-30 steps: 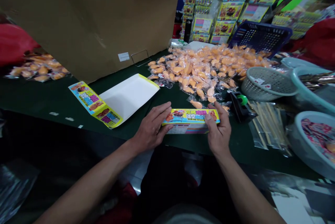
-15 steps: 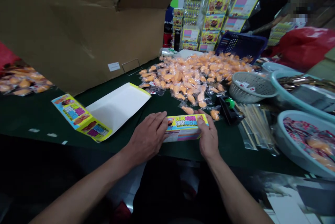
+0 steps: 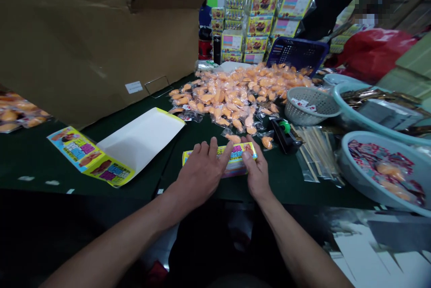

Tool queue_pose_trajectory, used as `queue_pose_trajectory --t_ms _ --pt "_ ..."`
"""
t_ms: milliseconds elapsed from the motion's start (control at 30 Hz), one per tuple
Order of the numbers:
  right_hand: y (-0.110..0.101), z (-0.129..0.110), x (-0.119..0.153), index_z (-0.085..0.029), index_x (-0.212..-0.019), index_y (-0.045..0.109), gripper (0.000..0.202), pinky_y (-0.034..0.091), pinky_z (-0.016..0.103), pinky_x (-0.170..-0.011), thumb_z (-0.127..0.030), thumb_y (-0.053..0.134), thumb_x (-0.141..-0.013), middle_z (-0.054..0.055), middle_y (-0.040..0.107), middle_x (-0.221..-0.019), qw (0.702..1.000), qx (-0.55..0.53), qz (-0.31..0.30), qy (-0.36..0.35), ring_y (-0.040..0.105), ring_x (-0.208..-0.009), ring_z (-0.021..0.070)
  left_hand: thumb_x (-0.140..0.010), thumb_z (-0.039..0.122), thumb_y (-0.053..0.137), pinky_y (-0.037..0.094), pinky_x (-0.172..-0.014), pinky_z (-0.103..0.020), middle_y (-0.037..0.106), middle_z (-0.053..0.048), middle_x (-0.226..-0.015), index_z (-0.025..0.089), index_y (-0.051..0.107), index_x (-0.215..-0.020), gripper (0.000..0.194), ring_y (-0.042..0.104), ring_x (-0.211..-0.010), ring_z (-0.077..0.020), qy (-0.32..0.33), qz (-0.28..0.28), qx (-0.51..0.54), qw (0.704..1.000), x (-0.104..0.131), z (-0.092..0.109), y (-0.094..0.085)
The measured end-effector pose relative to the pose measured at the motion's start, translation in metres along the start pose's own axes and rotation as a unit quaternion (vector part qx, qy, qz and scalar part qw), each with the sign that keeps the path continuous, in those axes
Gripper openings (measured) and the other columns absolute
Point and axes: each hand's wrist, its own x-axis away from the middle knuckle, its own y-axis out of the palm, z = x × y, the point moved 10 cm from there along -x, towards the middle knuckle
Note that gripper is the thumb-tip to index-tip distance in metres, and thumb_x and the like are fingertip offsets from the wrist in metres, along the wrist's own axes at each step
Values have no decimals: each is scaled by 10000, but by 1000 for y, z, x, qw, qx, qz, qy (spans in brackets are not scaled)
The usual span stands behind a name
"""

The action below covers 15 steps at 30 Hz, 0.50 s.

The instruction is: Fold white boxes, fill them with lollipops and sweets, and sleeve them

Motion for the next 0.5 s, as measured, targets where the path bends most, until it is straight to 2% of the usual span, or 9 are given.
queue_pose_trajectory --t_ms 133,300,400,500 --pt "0 -7 0 -240 -1572 548 761 491 460 -1174 -524 796 -911 110 594 -1538 999 31 20 -6 633 -1332 300 -1034 172 456 514 -971 -523 488 -303 -1566 187 260 -1699 694 651 -1181 -378 20 7 20 1000 -12 14 -6" --pt "1 -6 -1 -201 -1521 587 654 493 425 -1175 -555 693 -981 114 607 -1524 998 43 47 0 610 -1369 278 -969 105 453 518 -882 -524 515 -278 -1544 196 420 -1612 651 650 -1071 -370 30 19 28 999 -19 19 -5" --pt "-1 -6 -2 -199 -1490 613 599 492 421 -1177 -554 638 -1009 104 624 -1508 995 54 79 3 601 -1384 270 -938 90 488 521 -874 -523 519 -261 -1551 224 387 -1636 718 651 -1082 -372 30 17 39 999 -21 20 -3" --pt "-3 -11 -4 -196 -1472 638 591 523 421 -1130 -553 629 -1002 100 656 -1466 993 82 88 -2 637 -1327 280 -984 152 500 518 -949 -534 468 -270 -1603 189 328 -1672 710 640 -1175 -390 22 18 52 998 -20 15 -4"
